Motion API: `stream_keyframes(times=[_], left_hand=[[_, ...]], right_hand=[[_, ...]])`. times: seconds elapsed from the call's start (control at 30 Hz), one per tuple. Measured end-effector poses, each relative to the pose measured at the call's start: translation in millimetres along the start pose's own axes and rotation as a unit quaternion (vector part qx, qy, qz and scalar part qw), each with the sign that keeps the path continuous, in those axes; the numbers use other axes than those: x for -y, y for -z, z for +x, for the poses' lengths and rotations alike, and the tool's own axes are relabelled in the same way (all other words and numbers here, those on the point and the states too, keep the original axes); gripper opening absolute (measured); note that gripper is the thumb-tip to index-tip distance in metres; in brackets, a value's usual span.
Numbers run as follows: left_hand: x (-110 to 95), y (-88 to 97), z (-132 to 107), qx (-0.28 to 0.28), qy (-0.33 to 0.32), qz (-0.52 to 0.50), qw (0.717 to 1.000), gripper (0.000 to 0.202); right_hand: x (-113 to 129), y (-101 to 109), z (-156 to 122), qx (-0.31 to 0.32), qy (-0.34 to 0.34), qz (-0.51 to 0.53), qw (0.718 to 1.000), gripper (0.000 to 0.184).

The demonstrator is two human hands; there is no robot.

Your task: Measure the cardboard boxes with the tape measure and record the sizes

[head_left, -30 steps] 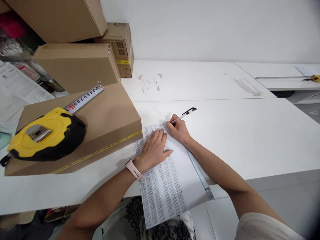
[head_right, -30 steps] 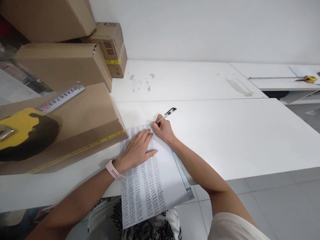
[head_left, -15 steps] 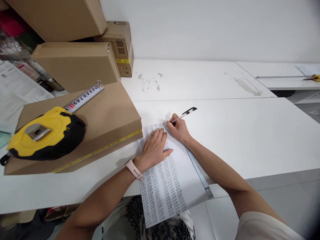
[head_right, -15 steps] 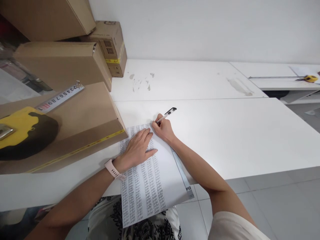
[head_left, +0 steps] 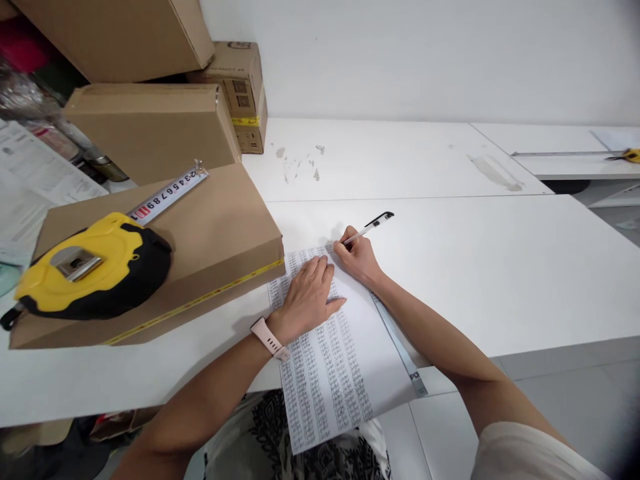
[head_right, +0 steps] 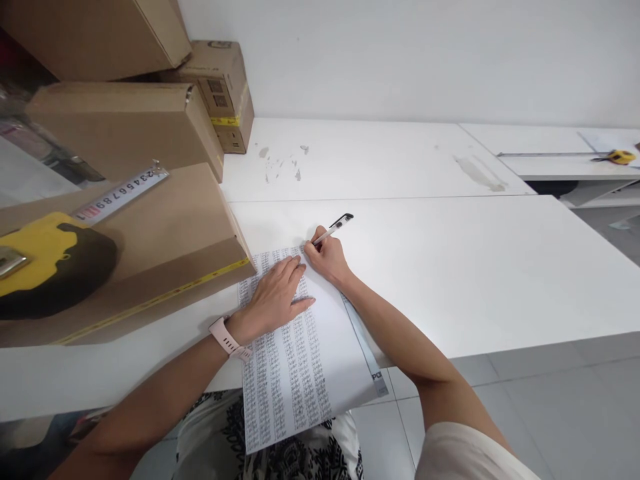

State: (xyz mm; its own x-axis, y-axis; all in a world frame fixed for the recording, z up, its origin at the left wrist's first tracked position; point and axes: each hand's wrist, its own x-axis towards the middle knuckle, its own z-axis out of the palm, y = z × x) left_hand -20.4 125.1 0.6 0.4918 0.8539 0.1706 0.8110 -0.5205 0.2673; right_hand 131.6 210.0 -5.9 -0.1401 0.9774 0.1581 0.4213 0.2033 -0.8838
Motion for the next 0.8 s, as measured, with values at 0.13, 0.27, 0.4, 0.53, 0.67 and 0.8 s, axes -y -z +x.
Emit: stream_keyframes(times=[0.13,0.27,0.4,0.53,0.67,0.8], left_hand=[[-0.2,0.6,0.3,0.003,-0.003,0.012,1.0,0.057],[-0.7,1.0,0.4,0.005,-0.001,0.012,1.0,0.057],[-0.6,0.5,0.2,0.001,-0.002,0.015,1.0,0.057],[-0.2,-0.2,0.0,-0.001,-0.002,0.017,1.0,0.057],[-0.5,-0.1,-0.2,0.011,0.002,0.022,1.0,0.063],[-1.3,0.8,-0.3,0.016,0.003,0.022,1.0,0.065]], right_hand=[[-0.5,0.4,-0.6,-0.016,0.001,0.002,1.0,0.02],[0.0,0.7,-0.9,-0.017,-0.001,-0.008,1.0,0.02],[0.1,0.3,-0.3,-0.016,-0.002,-0.012,1.0,0.02],[-0.1,-0.3,0.2,-0.009,0.002,-0.012,1.0,0.02],[0.2,-0.4,0.0,-0.015,-0.001,-0.013,1.0,0.02],[-0.2,0.0,0.0,-0.014,-0.002,-0.008,1.0,0.02]])
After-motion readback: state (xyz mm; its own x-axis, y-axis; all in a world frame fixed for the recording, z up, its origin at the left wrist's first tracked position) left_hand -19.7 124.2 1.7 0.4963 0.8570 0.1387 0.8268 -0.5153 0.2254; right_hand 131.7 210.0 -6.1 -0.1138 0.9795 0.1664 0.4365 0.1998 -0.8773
